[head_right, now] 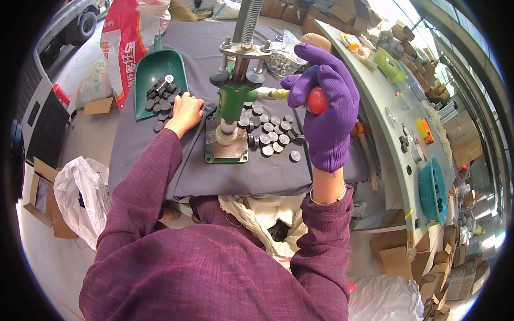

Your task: The person processes small circular parts using a manual press machine.

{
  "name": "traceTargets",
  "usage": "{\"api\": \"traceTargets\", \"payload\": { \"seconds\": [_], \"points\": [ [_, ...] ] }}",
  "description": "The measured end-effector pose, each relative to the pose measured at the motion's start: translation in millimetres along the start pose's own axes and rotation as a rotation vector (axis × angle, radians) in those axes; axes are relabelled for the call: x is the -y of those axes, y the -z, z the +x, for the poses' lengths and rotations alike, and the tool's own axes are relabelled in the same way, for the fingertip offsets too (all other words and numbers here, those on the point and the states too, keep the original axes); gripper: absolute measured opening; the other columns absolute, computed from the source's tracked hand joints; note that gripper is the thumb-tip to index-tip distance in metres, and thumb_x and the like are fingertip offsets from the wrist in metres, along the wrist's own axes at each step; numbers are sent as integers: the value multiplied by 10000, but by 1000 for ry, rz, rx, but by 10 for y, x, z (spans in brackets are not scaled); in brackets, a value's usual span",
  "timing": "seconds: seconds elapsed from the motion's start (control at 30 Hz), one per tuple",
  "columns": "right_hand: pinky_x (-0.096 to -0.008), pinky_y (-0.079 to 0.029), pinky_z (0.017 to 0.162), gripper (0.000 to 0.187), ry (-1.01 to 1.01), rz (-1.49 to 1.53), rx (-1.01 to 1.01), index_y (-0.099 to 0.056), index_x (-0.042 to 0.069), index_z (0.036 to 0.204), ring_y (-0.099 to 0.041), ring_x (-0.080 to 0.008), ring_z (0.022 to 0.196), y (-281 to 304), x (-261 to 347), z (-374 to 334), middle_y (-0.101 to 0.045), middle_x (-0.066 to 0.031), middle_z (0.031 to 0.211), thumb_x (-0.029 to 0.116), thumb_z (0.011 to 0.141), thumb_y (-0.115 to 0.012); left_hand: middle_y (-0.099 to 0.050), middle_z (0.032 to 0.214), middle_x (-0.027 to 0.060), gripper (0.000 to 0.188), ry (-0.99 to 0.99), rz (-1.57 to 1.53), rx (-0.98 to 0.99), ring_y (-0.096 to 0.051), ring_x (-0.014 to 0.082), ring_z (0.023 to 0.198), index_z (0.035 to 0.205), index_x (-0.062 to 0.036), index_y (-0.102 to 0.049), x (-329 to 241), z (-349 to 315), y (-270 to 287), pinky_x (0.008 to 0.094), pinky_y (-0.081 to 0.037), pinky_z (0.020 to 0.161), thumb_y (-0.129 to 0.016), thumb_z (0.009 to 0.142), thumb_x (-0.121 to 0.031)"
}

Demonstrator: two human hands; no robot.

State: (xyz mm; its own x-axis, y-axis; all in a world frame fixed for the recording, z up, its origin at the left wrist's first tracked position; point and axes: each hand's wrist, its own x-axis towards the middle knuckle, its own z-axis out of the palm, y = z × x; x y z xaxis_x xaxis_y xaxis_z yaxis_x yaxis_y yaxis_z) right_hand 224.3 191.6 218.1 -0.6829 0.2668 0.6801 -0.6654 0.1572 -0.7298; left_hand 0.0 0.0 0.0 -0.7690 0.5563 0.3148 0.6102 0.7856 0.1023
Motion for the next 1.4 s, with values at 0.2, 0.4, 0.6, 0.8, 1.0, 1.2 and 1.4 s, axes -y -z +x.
{"api": "traceTargets", "payload": {
  "seconds": [0.2,0.4,0.6,0.8,1.0,1.2,1.4],
  "points": [
    [-372,-567,771,463,24,1,51,-584,-118,1176,-538,-145,572,46,15,30,-531,-70,645,221,932,-383,-705,868,103,236,-57,-44,-199,-630,288,907,893,-69,-714,-154,4,144,432,-461,776,-762,729,-232],
    [-396,-502,784,546,47,-125,28,-553,-124,1231,-503,-166,581,20,19,13,-490,-36,634,290,910,-398,-719,791,143,238,100,-862,276,-692,215,725,866,3,-731,-561,179,452,338,-532,680,-756,747,-201],
    [-352,-568,766,463,71,19,43,-599,-115,1159,-543,-117,570,3,-8,15,-557,-84,657,168,929,-314,-664,861,61,242,30,-1241,395,-627,141,744,986,-31,-678,-587,476,-130,306,-511,643,-761,805,-168],
    [-354,-566,764,461,99,-2,47,-601,-112,1157,-552,-117,577,-12,-10,-4,-572,-90,670,196,951,-326,-653,1071,107,484,161,-1738,802,-694,203,815,1253,29,-557,-665,469,35,332,-583,732,-724,858,-195],
    [-367,-565,764,469,73,56,61,-575,-121,1180,-550,-140,582,29,-24,13,-554,-80,674,173,956,-286,-673,1055,107,327,79,-1484,399,-676,190,884,1237,17,-594,-495,222,-54,331,-555,803,-583,949,-138],
    [-408,-524,792,533,45,-18,4,-551,-131,1225,-527,-185,609,-20,0,-14,-497,-41,638,272,932,-361,-716,968,90,235,126,-1228,-64,-680,148,789,1085,22,-682,-62,-460,498,288,-555,714,-564,895,-52],
    [-416,-520,812,521,87,-20,52,-544,-134,1229,-526,-192,626,-3,-34,1,-497,-48,664,258,949,-344,-694,864,141,155,-170,-999,-92,-689,216,744,926,19,-679,-687,-1235,711,315,-545,682,-668,784,-42]
  ]
}}
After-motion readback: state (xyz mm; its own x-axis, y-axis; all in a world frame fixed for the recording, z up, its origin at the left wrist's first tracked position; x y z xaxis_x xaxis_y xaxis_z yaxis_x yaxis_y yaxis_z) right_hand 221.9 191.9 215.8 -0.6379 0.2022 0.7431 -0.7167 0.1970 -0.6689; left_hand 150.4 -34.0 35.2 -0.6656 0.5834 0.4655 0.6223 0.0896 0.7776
